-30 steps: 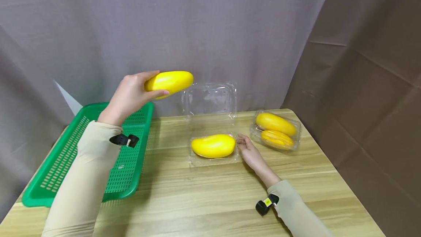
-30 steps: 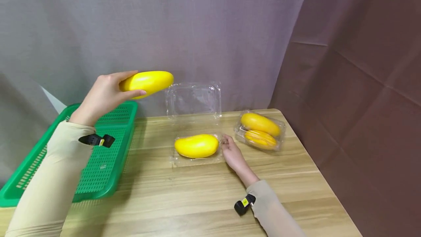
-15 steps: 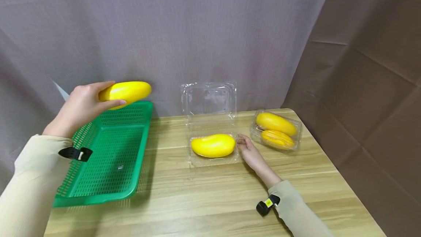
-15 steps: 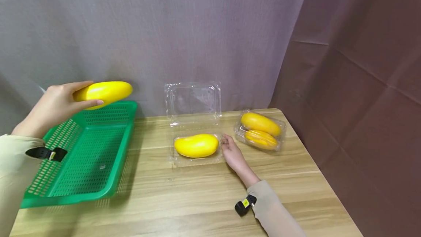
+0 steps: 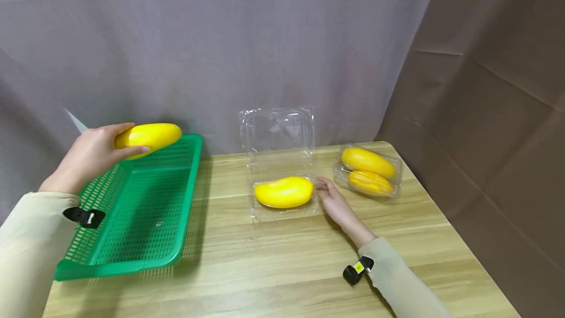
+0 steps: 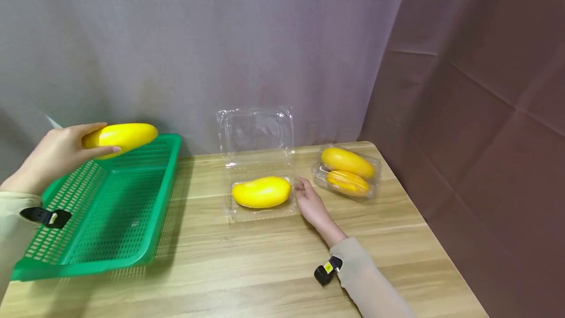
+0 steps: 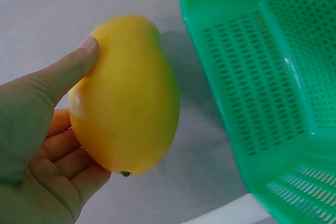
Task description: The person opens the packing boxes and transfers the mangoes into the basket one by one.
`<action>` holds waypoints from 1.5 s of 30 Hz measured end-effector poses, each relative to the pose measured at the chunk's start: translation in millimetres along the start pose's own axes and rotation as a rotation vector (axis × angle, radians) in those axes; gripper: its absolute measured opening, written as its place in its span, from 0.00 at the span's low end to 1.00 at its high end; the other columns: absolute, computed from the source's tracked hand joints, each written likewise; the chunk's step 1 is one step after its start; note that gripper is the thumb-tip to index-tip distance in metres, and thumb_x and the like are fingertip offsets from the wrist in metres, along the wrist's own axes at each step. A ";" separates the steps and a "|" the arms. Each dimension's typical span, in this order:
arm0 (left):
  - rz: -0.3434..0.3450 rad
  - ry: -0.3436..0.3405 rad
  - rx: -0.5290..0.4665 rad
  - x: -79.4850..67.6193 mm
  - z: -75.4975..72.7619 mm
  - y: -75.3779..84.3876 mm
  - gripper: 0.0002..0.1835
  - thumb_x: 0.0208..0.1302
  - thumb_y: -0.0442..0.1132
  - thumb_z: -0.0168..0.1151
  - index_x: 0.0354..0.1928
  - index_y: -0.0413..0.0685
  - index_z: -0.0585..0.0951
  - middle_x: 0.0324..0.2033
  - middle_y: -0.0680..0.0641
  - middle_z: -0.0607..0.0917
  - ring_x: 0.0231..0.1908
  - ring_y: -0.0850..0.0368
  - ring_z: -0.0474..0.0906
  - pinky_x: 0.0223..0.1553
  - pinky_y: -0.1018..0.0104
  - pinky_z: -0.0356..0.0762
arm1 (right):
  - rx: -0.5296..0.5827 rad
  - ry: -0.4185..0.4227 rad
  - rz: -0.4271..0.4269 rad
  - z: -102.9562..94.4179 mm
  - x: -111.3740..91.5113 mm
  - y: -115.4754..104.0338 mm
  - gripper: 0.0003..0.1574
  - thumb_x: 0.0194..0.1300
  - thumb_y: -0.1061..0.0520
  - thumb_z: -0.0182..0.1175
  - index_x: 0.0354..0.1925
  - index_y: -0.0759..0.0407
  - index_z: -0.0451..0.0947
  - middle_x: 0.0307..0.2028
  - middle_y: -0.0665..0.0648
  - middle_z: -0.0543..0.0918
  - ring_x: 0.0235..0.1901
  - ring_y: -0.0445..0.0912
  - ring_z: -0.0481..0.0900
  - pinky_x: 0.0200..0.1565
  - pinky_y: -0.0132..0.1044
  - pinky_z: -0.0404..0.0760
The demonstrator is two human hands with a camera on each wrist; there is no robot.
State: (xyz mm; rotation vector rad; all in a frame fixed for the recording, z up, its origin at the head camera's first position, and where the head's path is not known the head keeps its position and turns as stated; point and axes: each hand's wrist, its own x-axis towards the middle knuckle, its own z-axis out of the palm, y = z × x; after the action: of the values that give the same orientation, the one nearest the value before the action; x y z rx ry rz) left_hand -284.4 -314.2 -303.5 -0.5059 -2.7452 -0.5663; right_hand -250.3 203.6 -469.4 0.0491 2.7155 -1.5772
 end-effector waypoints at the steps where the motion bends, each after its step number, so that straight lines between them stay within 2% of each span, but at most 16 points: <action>1: -0.012 -0.015 -0.006 0.2 2.2 -3.6 0.40 0.63 0.56 0.70 0.66 0.32 0.73 0.49 0.31 0.83 0.41 0.38 0.77 0.44 0.43 0.73 | -0.001 -0.001 -0.001 0.3 0.3 -0.6 0.32 0.79 0.57 0.43 0.76 0.63 0.54 0.67 0.69 0.70 0.68 0.63 0.66 0.71 0.58 0.60; 6: -0.056 -0.092 -0.029 -2.2 14.0 -23.9 0.41 0.64 0.58 0.68 0.67 0.32 0.71 0.50 0.31 0.82 0.41 0.40 0.77 0.45 0.43 0.72 | -0.005 -0.005 -0.007 2.9 2.4 -2.1 0.32 0.79 0.57 0.44 0.76 0.63 0.55 0.66 0.69 0.71 0.68 0.62 0.67 0.70 0.58 0.60; 15: -0.095 -0.159 -0.057 -10.7 33.4 -55.3 0.42 0.66 0.60 0.66 0.68 0.33 0.71 0.48 0.34 0.82 0.40 0.43 0.75 0.42 0.49 0.71 | 0.005 -0.015 -0.011 9.6 4.3 -4.5 0.32 0.79 0.57 0.44 0.76 0.63 0.55 0.66 0.68 0.71 0.67 0.62 0.67 0.70 0.57 0.62; 20: -0.053 -0.146 -0.059 -11.6 43.2 -61.4 0.37 0.66 0.55 0.67 0.65 0.33 0.74 0.45 0.37 0.84 0.38 0.46 0.74 0.41 0.53 0.70 | 0.010 -0.023 -0.008 12.4 3.5 -4.5 0.32 0.79 0.56 0.43 0.76 0.62 0.55 0.66 0.67 0.71 0.67 0.61 0.67 0.69 0.58 0.63; 23: -0.037 -0.148 -0.055 -11.2 48.2 -62.2 0.37 0.66 0.54 0.68 0.65 0.31 0.74 0.46 0.35 0.84 0.39 0.45 0.75 0.42 0.52 0.70 | 0.007 -0.024 -0.007 12.2 2.2 -3.9 0.32 0.79 0.55 0.43 0.76 0.61 0.55 0.66 0.67 0.71 0.68 0.61 0.67 0.70 0.58 0.62; 30: -0.058 -0.200 -0.063 -8.8 62.3 -66.6 0.39 0.67 0.55 0.66 0.66 0.28 0.71 0.51 0.30 0.82 0.41 0.44 0.75 0.44 0.48 0.72 | 0.003 -0.013 -0.004 9.1 -3.5 -0.3 0.32 0.79 0.57 0.43 0.76 0.62 0.55 0.66 0.68 0.71 0.68 0.62 0.66 0.70 0.58 0.61; 35: -0.092 -0.236 -0.068 -11.5 66.8 -73.2 0.41 0.68 0.55 0.66 0.67 0.27 0.69 0.52 0.28 0.80 0.41 0.43 0.75 0.44 0.47 0.72 | 0.017 -0.016 -0.009 8.8 -5.3 0.5 0.32 0.79 0.57 0.43 0.76 0.63 0.55 0.66 0.68 0.71 0.67 0.61 0.67 0.68 0.57 0.64; 40: -0.078 -0.252 -0.072 -12.9 71.1 -78.2 0.40 0.68 0.53 0.67 0.67 0.26 0.69 0.51 0.29 0.81 0.40 0.45 0.74 0.43 0.50 0.71 | 0.012 -0.009 -0.010 7.4 -5.2 0.6 0.32 0.78 0.57 0.43 0.75 0.63 0.55 0.66 0.69 0.71 0.67 0.62 0.67 0.69 0.58 0.63; 45: -0.084 -0.266 -0.089 -14.8 73.1 -84.7 0.39 0.67 0.49 0.68 0.68 0.26 0.68 0.54 0.25 0.78 0.43 0.41 0.75 0.45 0.45 0.72 | 0.007 -0.015 -0.009 7.1 -6.2 0.6 0.32 0.79 0.57 0.43 0.76 0.62 0.55 0.66 0.68 0.71 0.67 0.62 0.67 0.68 0.58 0.64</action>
State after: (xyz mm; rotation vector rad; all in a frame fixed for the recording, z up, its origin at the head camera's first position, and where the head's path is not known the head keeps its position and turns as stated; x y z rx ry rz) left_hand -319.7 -360.0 -400.4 -0.5226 -3.0160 -0.6889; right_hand -244.2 197.6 -473.4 0.0255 2.7033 -1.5826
